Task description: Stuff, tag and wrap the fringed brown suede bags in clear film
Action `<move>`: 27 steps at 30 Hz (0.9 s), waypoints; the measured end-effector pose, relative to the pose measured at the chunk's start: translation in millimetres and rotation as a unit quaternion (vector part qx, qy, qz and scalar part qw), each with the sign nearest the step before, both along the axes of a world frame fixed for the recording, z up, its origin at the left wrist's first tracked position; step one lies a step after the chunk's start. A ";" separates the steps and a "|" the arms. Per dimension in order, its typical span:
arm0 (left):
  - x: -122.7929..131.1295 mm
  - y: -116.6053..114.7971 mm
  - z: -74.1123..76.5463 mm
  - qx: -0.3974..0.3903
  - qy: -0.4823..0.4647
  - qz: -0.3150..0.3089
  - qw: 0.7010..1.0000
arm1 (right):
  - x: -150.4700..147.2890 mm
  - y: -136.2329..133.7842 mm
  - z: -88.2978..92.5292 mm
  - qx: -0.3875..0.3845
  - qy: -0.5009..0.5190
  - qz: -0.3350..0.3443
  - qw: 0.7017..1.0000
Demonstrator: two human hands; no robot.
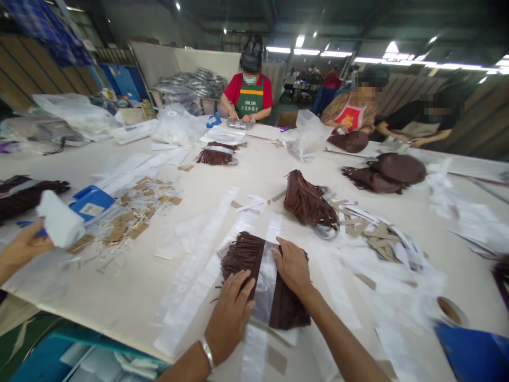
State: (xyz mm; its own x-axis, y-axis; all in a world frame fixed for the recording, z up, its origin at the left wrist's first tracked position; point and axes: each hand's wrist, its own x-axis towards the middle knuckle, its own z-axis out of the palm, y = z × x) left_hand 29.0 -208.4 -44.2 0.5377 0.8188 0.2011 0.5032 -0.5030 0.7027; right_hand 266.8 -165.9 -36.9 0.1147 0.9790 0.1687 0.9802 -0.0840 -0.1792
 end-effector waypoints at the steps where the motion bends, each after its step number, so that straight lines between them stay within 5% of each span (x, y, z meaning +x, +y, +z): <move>1: -6.7 -7.9 3.8 -0.046 -0.029 0.036 0.998 | 5.7 3.6 2.8 -0.024 -0.004 -0.004 1.000; 3: -17.1 -26.5 10.6 -0.207 -0.096 0.109 0.968 | 15.4 11.4 6.8 -0.073 -0.011 -0.006 0.997; 4: -19.6 -35.9 13.1 -0.315 -0.136 0.140 0.929 | 18.8 15.1 7.6 -0.092 -0.012 -0.001 0.996; 6: -18.3 -51.5 16.3 -0.527 -0.225 0.180 0.800 | 22.8 21.7 6.7 -0.113 -0.008 0.007 0.994; 8: -9.8 -61.0 17.8 -0.648 -0.312 0.195 0.667 | 24.5 27.0 3.6 -0.130 0.000 0.008 0.991; 10: 2.3 -64.8 18.1 -0.675 -0.382 0.200 0.599 | 26.2 31.7 0.7 -0.152 0.016 0.011 0.988; 14: 22.9 -65.3 18.0 -0.663 -0.430 0.239 0.565 | 33.4 40.9 1.2 -0.192 0.062 0.029 0.979; 20: 35.2 -61.8 27.0 -0.649 -0.450 0.265 0.553 | 46.5 49.3 4.1 -0.251 0.182 0.046 0.950; 27: 44.4 -42.3 26.9 -0.638 -0.514 0.253 0.515 | 54.4 53.3 -1.5 -0.353 0.357 -0.020 0.865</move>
